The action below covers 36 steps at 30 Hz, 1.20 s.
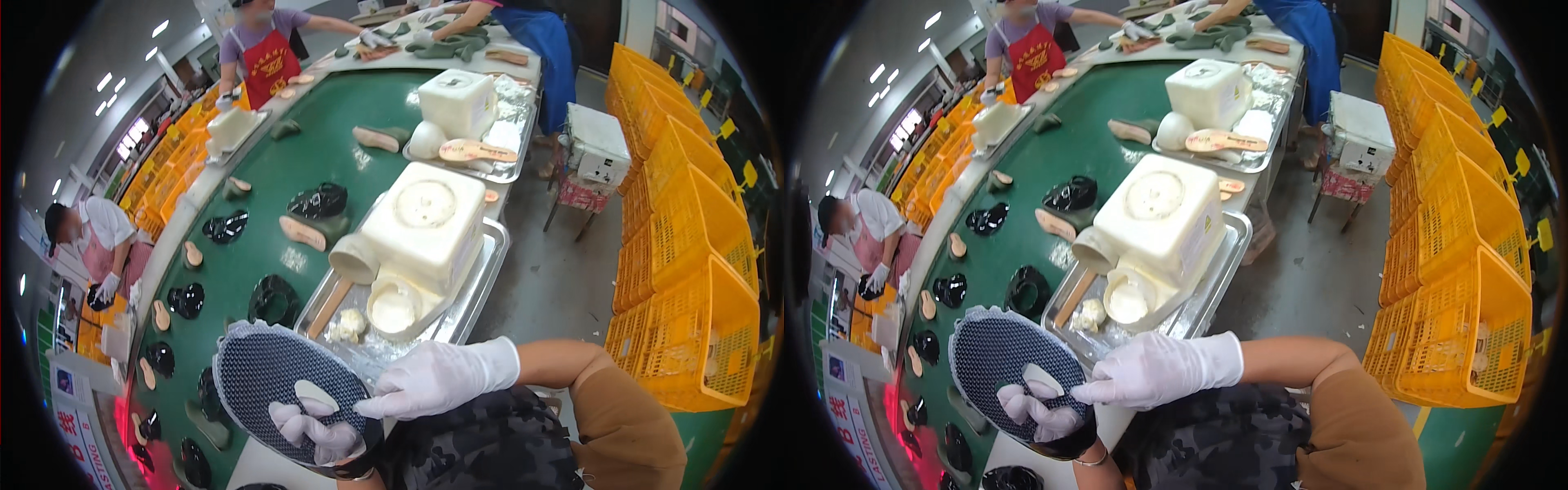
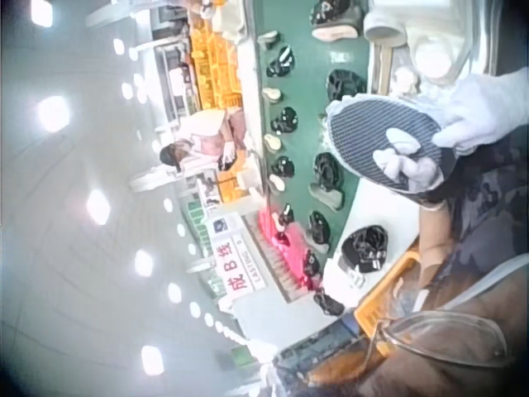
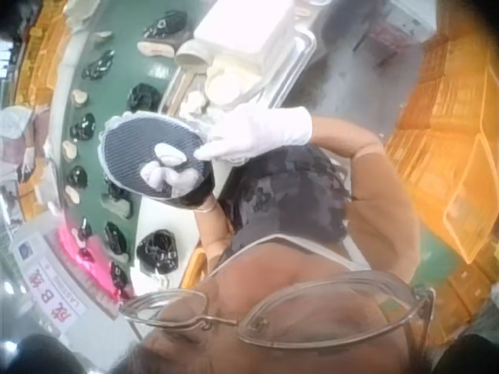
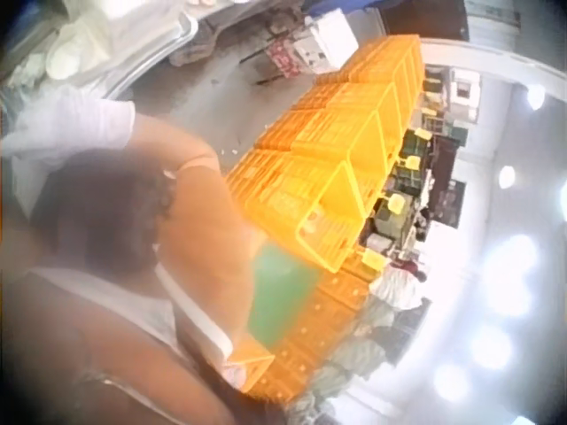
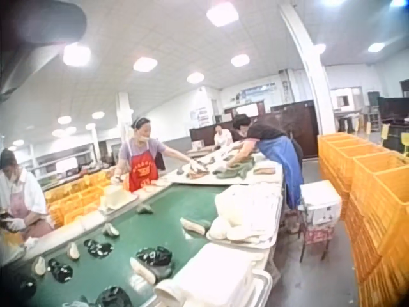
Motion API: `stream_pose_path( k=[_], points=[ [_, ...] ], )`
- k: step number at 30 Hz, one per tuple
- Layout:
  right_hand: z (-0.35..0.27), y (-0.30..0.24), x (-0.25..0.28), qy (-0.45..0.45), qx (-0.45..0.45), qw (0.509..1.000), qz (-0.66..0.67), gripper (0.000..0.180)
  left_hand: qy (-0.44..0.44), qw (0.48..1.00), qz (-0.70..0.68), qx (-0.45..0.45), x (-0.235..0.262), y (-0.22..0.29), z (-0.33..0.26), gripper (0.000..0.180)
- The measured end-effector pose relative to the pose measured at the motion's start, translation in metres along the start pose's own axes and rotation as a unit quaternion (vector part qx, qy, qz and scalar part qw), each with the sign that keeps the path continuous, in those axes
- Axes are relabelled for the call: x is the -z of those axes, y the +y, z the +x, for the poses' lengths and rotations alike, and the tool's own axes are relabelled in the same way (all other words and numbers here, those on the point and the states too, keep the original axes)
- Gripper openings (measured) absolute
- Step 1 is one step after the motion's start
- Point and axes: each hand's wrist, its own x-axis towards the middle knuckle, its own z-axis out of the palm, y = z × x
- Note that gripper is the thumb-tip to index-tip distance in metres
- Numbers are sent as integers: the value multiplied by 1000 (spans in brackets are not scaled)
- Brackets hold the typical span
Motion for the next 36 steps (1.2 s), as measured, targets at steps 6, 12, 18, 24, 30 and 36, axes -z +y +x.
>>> stream_pose_path(
  k=[6,12,18,24,30,36],
  points=[
    [-4,13,-3,72,33,994,-74,44,-147,954,-145,219,5,2,-7,40],
    [-6,23,-7,61,33,991,-115,39,-96,356,-715,594,28,2,-23,42],
    [-6,13,9,36,-48,990,-129,30,-59,632,-512,579,17,43,-6,42],
    [-2,20,25,295,-111,945,88,24,-139,662,-558,481,18,29,-22,44],
    [17,10,18,273,-110,920,261,17,1,432,-746,507,22,19,-44,54],
    [14,0,26,144,-155,970,118,13,-23,552,-614,564,33,19,-63,58]
  ],
)
